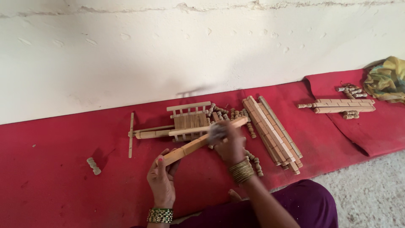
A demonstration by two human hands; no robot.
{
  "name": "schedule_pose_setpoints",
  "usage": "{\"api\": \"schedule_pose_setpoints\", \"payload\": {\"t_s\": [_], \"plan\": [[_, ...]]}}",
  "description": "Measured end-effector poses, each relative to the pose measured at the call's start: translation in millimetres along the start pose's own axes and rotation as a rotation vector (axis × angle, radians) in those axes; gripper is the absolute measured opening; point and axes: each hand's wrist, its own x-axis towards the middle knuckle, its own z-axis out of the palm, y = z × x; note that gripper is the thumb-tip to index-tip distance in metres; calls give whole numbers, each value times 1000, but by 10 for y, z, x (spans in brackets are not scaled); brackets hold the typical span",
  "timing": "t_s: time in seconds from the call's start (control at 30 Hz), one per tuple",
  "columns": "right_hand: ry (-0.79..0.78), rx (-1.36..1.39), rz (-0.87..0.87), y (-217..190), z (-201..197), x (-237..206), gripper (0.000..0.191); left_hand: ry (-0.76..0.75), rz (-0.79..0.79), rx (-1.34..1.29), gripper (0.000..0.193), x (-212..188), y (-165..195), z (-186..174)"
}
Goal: The person sits on the floor and wipes a long wooden toy part with a cloth, rotating it to clean different sections, with other wooden toy pieces and a small wooden toy structure laid out on a red mat nearby.
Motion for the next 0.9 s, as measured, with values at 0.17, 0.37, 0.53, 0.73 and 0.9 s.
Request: {"api": "schedule_pose_setpoints", "payload": {"t_s": [0.17, 0.37, 0.53, 0.73, 0.9], "plan": [[205, -552, -139, 272, -258, 129, 25, -20, 0, 15, 46, -67, 23, 125], [29, 4, -502, -144, 354, -275, 20, -6, 10, 10, 43, -121, -172, 73], [-98, -97, -403, -512, 639, -681, 16, 115, -21, 76, 43, -106, -269, -10], [-235, -765, 46, 247, 72, 79, 11, 90, 0, -50, 46, -48, -56, 41], [379, -641, -30, 609, -446, 270, 14, 41, 11, -14, 49, -75, 61, 134]]}}
